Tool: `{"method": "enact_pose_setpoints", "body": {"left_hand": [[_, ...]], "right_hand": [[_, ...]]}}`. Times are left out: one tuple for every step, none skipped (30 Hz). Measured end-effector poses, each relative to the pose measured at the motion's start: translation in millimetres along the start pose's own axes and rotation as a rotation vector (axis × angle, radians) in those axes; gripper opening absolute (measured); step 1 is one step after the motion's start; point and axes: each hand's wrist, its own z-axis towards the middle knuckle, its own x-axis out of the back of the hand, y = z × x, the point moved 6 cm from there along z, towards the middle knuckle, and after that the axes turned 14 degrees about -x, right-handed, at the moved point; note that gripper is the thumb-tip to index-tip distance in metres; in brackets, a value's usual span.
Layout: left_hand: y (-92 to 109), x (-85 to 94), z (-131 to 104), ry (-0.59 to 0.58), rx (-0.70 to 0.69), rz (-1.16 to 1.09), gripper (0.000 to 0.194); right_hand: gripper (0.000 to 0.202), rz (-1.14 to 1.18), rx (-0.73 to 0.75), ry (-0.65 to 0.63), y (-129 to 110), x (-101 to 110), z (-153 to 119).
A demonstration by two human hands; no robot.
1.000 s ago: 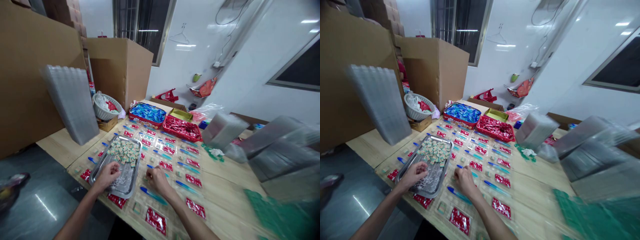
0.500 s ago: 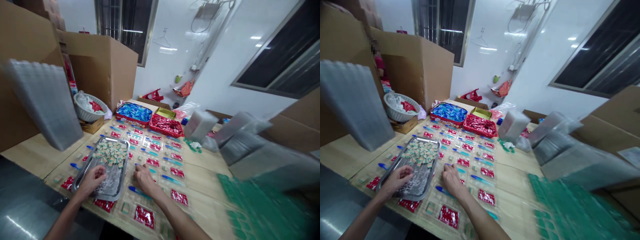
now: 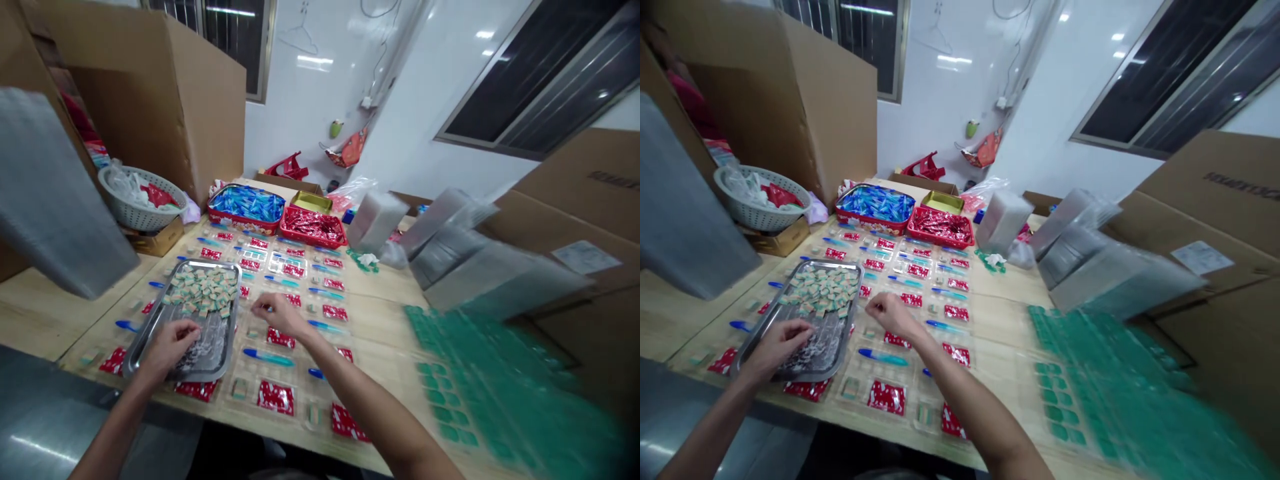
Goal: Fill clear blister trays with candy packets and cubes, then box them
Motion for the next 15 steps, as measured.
{"method": "enact_pose_setpoints", "body": {"left_hand": [[3, -1.6, 0, -0.016, -0.012, 0.040, 0.044], [6, -2.8, 0, -0.023, -0.022, 0.073, 0.047], [9, -3.5, 1, -0.022, -0.027, 0.107, 0.050], [10, -4.0, 1, -0.018, -0.031, 0.142, 0.053], [12, -4.2, 1, -0.012, -0.040, 0.173, 0.054], [13, -4.4, 1, -0.007, -0.056, 0.196, 0.053], [14, -4.2, 2, -0.003, -0.074, 0.214, 0.051], [13, -3.6, 2, 0.002, -0.089, 0.228, 0.048], [13, -2.3, 2, 0.009, -0.095, 0.243, 0.046], [12, -0.2, 2, 0.019, -0.095, 0.263, 0.045], [11, 2.6, 1, 0.032, -0.096, 0.293, 0.046], [11, 5.8, 0, 0.048, -0.104, 0.332, 0.047], [12, 9.1, 0, 0.064, -0.121, 0.371, 0.047], [14, 12.1, -1, 0.077, -0.143, 0.404, 0.046], [16, 14.6, -1, 0.086, -0.159, 0.430, 0.044]], "right_hand": [[0.014, -0.010, 0.025, -0.011, -7, -10, -1], [0.014, -0.033, 0.059, -0.012, -14, -20, -3], [0.012, -0.065, 0.102, -0.007, -22, -31, -4], [0.011, -0.100, 0.152, 0.010, -30, -41, -5], [0.011, -0.143, 0.193, 0.029, -36, -51, -6], [0.012, -0.187, 0.225, 0.040, -42, -60, -7], [0.012, -0.230, 0.249, 0.045, -46, -69, -7], [0.009, -0.268, 0.263, 0.041, -49, -76, -7], [0.007, -0.295, 0.272, 0.033, -51, -81, -6], [0.012, -0.311, 0.282, 0.019, -52, -84, -5], [0.018, -0.314, 0.294, 0.002, -52, -85, -4], [0.020, -0.299, 0.304, -0.018, -52, -83, -3], [0.017, -0.268, 0.312, -0.047, -50, -78, 0], [0.012, -0.224, 0.313, -0.079, -47, -72, 3], [0.007, -0.167, 0.300, -0.107, -43, -64, 7]]}}
